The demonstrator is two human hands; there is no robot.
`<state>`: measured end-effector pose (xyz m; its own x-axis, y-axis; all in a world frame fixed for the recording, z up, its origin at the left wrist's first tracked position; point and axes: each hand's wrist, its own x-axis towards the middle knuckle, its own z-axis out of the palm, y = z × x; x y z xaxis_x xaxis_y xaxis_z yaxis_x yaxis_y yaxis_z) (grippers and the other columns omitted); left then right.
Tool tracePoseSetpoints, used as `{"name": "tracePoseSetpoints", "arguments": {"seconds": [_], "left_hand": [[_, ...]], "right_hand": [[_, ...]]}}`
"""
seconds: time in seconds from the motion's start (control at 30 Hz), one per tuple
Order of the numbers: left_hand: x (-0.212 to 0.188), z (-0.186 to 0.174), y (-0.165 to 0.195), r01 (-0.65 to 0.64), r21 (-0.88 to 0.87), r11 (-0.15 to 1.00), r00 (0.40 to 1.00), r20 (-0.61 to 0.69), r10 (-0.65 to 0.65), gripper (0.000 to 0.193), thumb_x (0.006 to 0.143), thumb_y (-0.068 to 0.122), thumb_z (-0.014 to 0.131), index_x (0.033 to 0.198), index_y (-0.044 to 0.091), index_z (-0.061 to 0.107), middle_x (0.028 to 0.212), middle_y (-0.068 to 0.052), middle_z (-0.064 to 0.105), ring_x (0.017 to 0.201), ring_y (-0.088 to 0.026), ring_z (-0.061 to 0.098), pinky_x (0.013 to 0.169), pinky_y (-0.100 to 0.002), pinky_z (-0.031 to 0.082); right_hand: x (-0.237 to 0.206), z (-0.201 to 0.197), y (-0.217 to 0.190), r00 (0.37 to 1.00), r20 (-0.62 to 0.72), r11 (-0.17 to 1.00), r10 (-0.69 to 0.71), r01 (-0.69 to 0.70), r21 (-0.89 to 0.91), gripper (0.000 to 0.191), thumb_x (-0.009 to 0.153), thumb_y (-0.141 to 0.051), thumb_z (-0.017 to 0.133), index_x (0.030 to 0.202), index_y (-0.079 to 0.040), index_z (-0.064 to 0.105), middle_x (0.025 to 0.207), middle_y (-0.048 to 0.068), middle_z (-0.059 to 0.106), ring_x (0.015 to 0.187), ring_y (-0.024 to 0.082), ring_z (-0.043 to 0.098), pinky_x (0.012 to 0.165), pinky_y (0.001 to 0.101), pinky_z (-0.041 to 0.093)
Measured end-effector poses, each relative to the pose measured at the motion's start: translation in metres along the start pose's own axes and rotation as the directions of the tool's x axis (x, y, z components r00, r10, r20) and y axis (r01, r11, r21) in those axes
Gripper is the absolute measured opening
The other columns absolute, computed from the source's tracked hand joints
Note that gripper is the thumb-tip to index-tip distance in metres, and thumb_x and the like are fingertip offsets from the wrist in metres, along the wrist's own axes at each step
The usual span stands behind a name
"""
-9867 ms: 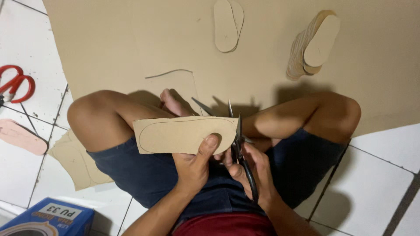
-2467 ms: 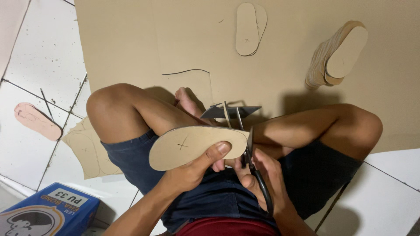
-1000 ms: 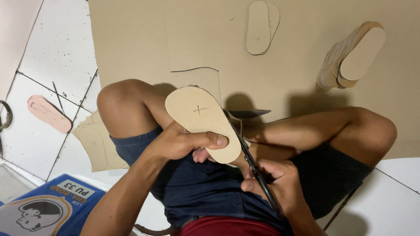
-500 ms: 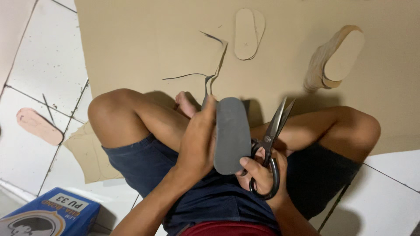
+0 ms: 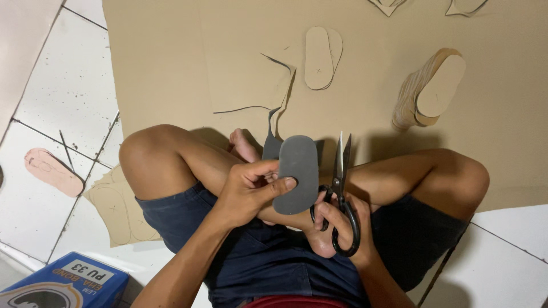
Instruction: The person sits on the floor and cuts sandal insole shapes out of a large cardboard sheet with scissors, following drawn outlines. They cut out each insole pair, trim the edges, and set the finished cutouts aside with a stack of completed insoles.
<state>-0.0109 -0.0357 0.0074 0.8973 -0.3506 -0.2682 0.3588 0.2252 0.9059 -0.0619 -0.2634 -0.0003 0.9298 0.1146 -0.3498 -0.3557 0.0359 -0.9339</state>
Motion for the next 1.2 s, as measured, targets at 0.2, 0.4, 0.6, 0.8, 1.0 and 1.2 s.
{"name": "tracePoseSetpoints", "arguments": {"seconds": [0.2, 0.4, 0.6, 0.8, 1.0, 1.2], "left_hand": [[0.006, 0.001, 0.015, -0.253, 0.399, 0.881, 0.966, 0.061, 0.250, 0.029, 0.092, 0.006, 0.074, 0.121, 0.001, 0.075, 0.104, -0.012, 0.077, 0.096, -0.018, 0.069, 0.086, -0.031, 0.055], [0.016, 0.021, 0.021, -0.483, 0.813, 0.325, 0.762, 0.207, 0.613, 0.058, 0.083, 0.005, 0.071, 0.140, 0.003, 0.056, 0.145, -0.027, 0.051, 0.133, -0.043, 0.052, 0.113, -0.049, 0.042], [0.066, 0.027, -0.015, -0.168, 0.979, 0.118, 0.944, 0.125, 0.304, 0.064, 0.079, 0.009, 0.071, 0.138, 0.000, 0.051, 0.138, -0.026, 0.055, 0.112, -0.038, 0.062, 0.090, -0.046, 0.052], [0.083, 0.023, -0.035, -0.093, 0.995, 0.019, 0.993, 0.091, 0.071, 0.033, 0.089, 0.009, 0.065, 0.121, 0.004, 0.059, 0.110, -0.018, 0.067, 0.089, -0.034, 0.072, 0.069, -0.042, 0.058], [0.072, 0.014, -0.013, -0.214, 0.789, 0.576, 0.888, -0.089, 0.451, 0.030, 0.085, -0.007, 0.063, 0.113, 0.004, 0.060, 0.113, -0.017, 0.065, 0.101, -0.031, 0.069, 0.081, -0.037, 0.056], [0.039, 0.026, -0.005, -0.476, 0.673, 0.566, 0.737, -0.046, 0.674, 0.029, 0.081, -0.014, 0.059, 0.106, 0.000, 0.060, 0.126, -0.024, 0.057, 0.114, -0.031, 0.062, 0.091, -0.035, 0.053]], "right_hand": [[0.002, -0.005, 0.012, 0.996, 0.041, 0.961, 0.084, -0.092, 0.261, 0.033, 0.101, -0.020, 0.047, 0.100, 0.005, 0.069, 0.067, 0.012, 0.066, 0.060, 0.017, 0.064, 0.057, 0.0290, 0.049], [0.012, -0.013, 0.006, 0.964, -0.260, 0.948, 0.054, 0.032, 0.316, 0.016, 0.091, -0.006, 0.061, 0.100, 0.006, 0.065, 0.081, 0.013, 0.067, 0.066, 0.024, 0.063, 0.058, 0.0370, 0.052], [0.089, -0.033, -0.047, 0.760, -0.344, 0.805, -0.551, 0.377, -0.458, 0.016, 0.098, -0.012, 0.069, 0.104, 0.002, 0.064, 0.085, 0.007, 0.065, 0.070, 0.016, 0.066, 0.063, 0.0291, 0.055], [0.121, -0.023, -0.048, 0.959, -0.241, 0.956, -0.149, 0.078, -0.282, 0.027, 0.093, -0.026, 0.076, 0.094, 0.000, 0.073, 0.069, 0.002, 0.064, 0.057, 0.009, 0.057, 0.051, 0.0229, 0.045], [0.101, -0.027, 0.002, 0.952, -0.282, 0.992, 0.120, -0.123, 0.006, 0.031, 0.095, -0.032, 0.067, 0.090, -0.001, 0.069, 0.064, 0.006, 0.063, 0.050, 0.013, 0.060, 0.048, 0.0279, 0.049], [0.075, -0.014, 0.026, 0.981, -0.169, 0.919, 0.097, -0.023, 0.394, 0.018, 0.093, -0.015, 0.068, 0.096, 0.003, 0.068, 0.078, 0.002, 0.065, 0.068, 0.011, 0.060, 0.061, 0.0270, 0.047]]}}
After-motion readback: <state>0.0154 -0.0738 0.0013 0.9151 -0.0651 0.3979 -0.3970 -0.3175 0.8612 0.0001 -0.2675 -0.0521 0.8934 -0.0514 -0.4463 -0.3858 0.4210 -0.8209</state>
